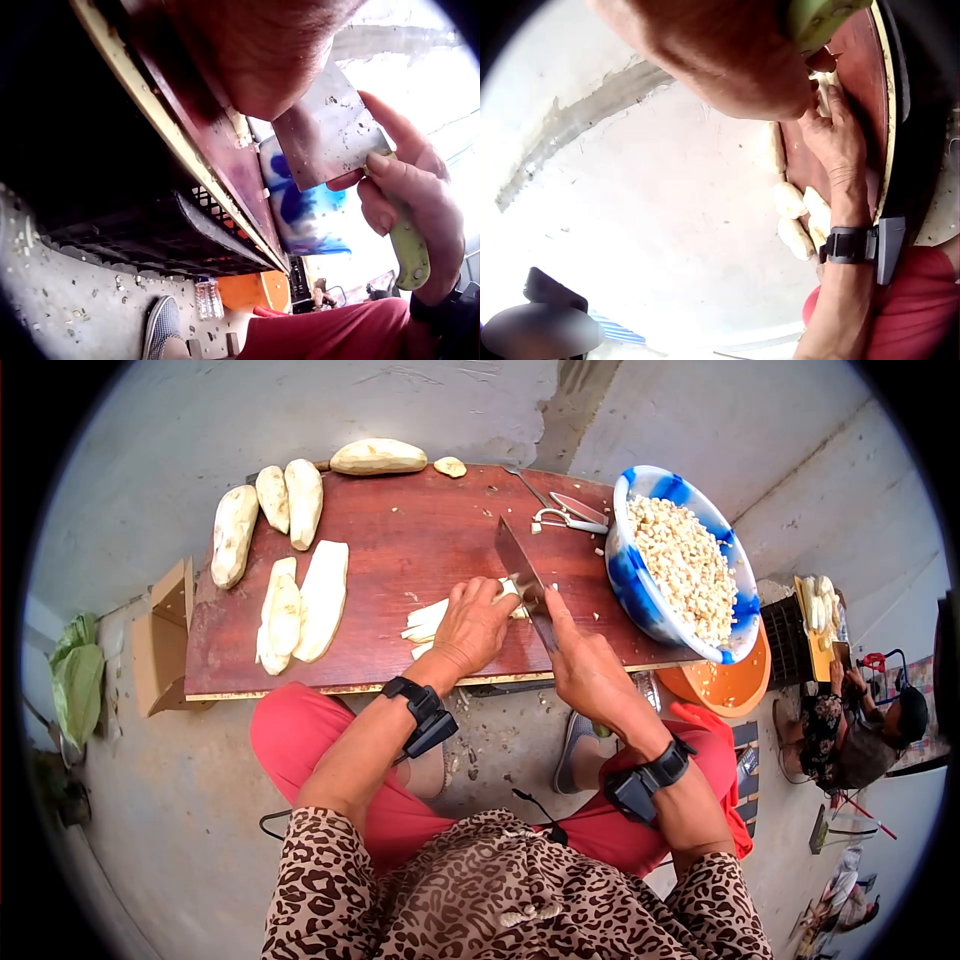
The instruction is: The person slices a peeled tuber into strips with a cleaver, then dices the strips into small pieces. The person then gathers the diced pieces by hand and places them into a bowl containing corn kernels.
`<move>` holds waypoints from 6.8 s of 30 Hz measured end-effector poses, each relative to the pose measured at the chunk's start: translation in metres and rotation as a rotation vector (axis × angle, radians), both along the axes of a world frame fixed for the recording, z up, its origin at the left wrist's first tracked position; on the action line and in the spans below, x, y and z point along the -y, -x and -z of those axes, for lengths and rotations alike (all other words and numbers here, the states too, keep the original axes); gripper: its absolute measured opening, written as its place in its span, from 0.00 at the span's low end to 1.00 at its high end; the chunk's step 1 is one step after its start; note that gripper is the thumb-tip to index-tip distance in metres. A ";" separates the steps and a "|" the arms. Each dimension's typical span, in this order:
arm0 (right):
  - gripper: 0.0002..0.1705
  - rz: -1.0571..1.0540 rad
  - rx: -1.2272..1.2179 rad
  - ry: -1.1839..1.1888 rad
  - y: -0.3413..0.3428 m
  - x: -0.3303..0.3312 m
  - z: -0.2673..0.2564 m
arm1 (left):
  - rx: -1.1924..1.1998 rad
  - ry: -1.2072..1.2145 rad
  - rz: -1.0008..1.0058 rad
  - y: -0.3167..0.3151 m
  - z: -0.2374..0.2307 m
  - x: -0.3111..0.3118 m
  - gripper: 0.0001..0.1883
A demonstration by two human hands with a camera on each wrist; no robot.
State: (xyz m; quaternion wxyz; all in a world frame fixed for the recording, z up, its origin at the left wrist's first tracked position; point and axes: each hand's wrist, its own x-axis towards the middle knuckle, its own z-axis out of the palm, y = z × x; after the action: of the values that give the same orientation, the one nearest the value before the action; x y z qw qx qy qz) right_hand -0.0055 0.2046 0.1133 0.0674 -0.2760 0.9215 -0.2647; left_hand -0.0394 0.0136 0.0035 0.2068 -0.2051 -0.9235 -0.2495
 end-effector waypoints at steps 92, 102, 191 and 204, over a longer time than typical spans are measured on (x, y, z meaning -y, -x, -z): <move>0.44 0.029 0.038 -0.046 0.011 0.024 0.041 | 0.179 -0.089 -0.004 -0.005 -0.011 0.020 0.14; 0.41 -0.021 0.056 -0.026 -0.009 0.014 -0.006 | 0.172 -0.097 -0.071 -0.008 -0.010 0.020 0.14; 0.46 0.003 0.080 0.076 0.005 0.036 0.041 | 0.156 -0.084 -0.039 -0.027 -0.016 0.046 0.14; 0.44 -0.135 0.059 -0.058 -0.016 0.034 0.008 | 0.099 -0.089 -0.066 -0.031 -0.009 0.047 0.12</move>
State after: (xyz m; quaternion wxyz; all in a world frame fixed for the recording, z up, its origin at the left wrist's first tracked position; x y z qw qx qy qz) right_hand 0.0101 0.1703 0.1051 0.1203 -0.3277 0.9056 -0.2408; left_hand -0.0085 -0.0337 0.0126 0.1779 -0.1526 -0.9268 -0.2934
